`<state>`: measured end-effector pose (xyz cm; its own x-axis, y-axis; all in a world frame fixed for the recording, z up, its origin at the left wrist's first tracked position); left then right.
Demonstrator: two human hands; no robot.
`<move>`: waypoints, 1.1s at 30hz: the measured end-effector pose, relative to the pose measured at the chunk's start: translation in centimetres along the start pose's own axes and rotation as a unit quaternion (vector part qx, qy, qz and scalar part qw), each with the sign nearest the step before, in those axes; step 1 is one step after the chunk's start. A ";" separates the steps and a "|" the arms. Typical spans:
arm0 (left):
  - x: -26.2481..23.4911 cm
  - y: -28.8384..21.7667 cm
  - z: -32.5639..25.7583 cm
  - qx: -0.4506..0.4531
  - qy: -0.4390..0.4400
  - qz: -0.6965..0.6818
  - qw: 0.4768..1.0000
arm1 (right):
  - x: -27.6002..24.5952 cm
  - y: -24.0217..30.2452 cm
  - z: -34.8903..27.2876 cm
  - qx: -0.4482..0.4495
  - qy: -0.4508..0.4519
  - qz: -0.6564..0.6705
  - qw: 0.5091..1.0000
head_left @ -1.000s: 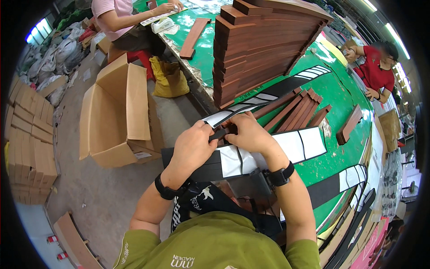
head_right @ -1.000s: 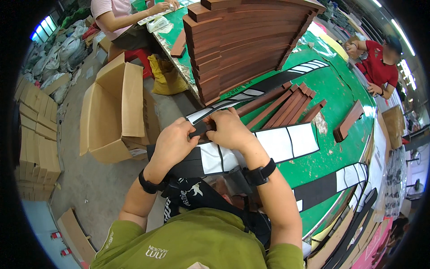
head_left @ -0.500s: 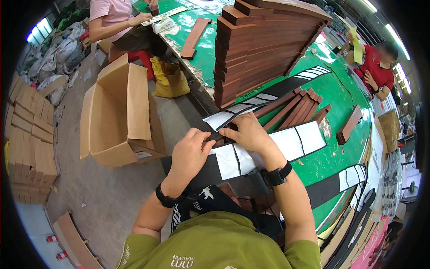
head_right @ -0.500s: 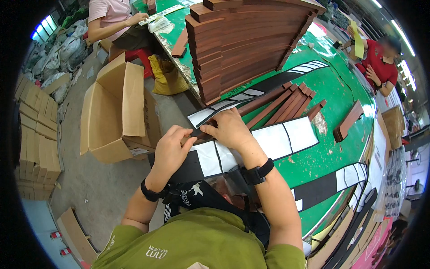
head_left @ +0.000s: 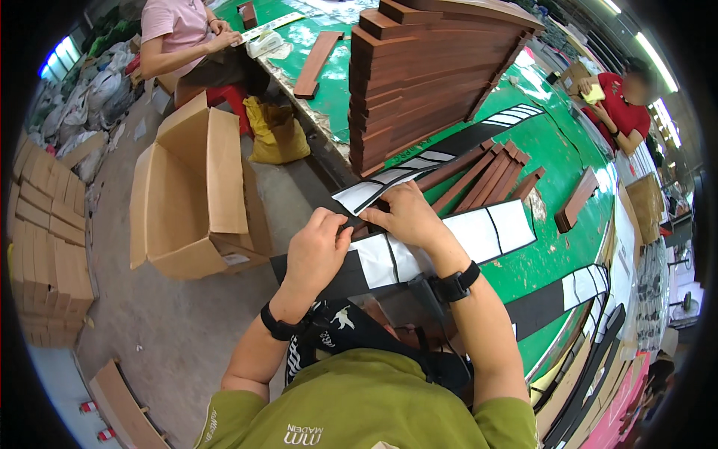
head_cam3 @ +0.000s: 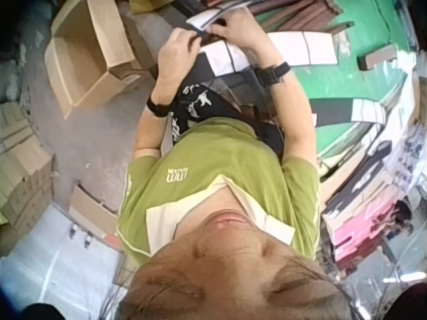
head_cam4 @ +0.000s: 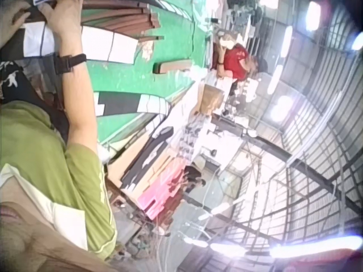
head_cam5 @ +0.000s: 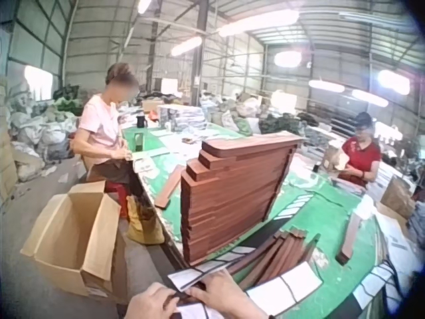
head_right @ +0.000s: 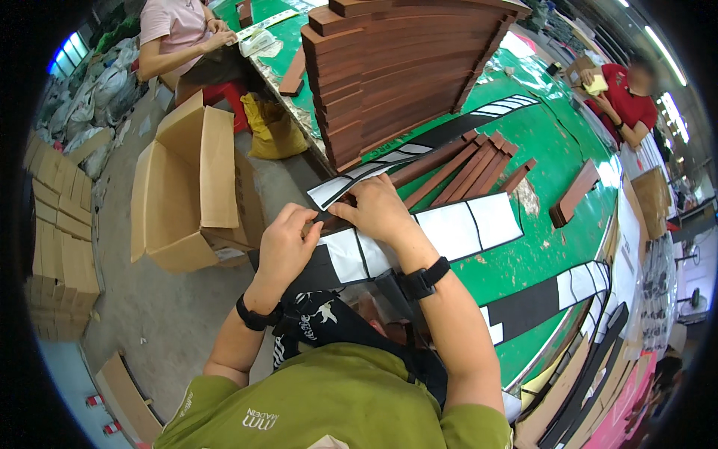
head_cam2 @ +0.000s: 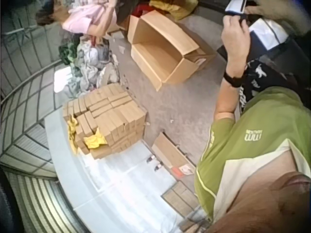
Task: Assembling wooden slats with black and white padding strips on a workbench.
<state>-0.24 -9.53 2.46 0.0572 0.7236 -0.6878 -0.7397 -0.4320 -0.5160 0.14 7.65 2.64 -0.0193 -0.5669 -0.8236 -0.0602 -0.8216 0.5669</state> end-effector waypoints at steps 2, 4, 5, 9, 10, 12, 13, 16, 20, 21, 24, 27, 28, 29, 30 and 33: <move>0.8 -0.1 0.6 0.008 0.010 -0.033 0.999 | -0.4 -1.4 -0.1 -0.009 -0.044 -0.006 0.999; 0.5 -0.2 0.5 -0.001 0.020 0.009 1.000 | 0.2 -1.7 0.4 -0.022 -0.054 0.025 0.998; 0.1 -0.2 0.4 -0.058 0.032 -0.027 0.997 | 0.4 -1.4 0.3 -0.030 -0.070 -0.004 0.997; -0.7 2.2 -1.1 -0.151 0.038 -0.181 0.971 | -2.6 1.2 -2.0 -0.076 -0.142 0.036 0.986; -0.9 2.6 -1.3 -0.170 0.033 -0.242 0.955 | -4.0 2.3 -3.6 -0.089 -0.181 0.049 0.978; -1.9 3.1 -1.0 -0.160 -0.013 -0.312 0.936 | -6.9 4.0 -7.4 -0.121 -0.269 0.130 0.947; -2.5 3.1 -0.6 -0.154 -0.059 -0.350 0.922 | -8.4 5.2 -10.0 -0.145 -0.328 0.132 0.924; -3.5 -0.2 1.5 -0.153 -0.123 -0.404 0.894 | -10.8 6.8 -18.2 -0.152 -0.438 0.100 0.880; -2.6 -5.3 4.1 -0.114 -0.191 -0.468 0.855 | -7.1 5.8 -22.7 -0.115 -0.421 0.143 0.888; -1.6 -7.2 4.6 -0.100 -0.181 -0.460 0.863 | -6.4 5.4 -23.4 -0.118 -0.423 0.146 0.886; 0.6 -14.9 4.9 -0.029 -0.149 -0.399 0.904 | -5.0 2.1 -24.3 -0.043 -0.393 0.233 0.888; 3.9 -21.7 4.8 0.048 -0.056 -0.409 0.910 | -4.2 -2.9 -26.4 0.066 -0.403 0.390 0.825; 5.2 -23.7 4.6 0.055 -0.005 -0.467 0.883 | -5.1 -4.1 -28.0 0.088 -0.430 0.399 0.805; 6.4 -25.3 4.2 0.047 0.025 -0.504 0.862 | -7.1 -4.1 -29.8 0.064 -0.481 0.400 0.778; 7.4 -26.8 4.0 0.041 0.054 -0.540 0.839 | -8.9 -4.1 -31.5 0.080 -0.488 0.413 0.765; 8.5 -30.6 5.1 0.229 0.048 -0.436 0.869 | -11.2 -7.8 -38.2 0.140 -0.597 0.034 0.789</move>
<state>19.40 12.56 15.03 0.7693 0.6109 -0.1871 -0.5747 0.5336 -0.6205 38.96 18.11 8.09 -0.9488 -0.0108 -0.3158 -0.2328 -0.6519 0.7217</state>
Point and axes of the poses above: each hand's wrist, its own z-axis towards the middle knuckle, its own x-axis out of the palm, y = z × x, the point moved 7 cm from there along z, towards the middle knuckle, and after that the axes turned 8 degrees about x, right-handed, at the moved point
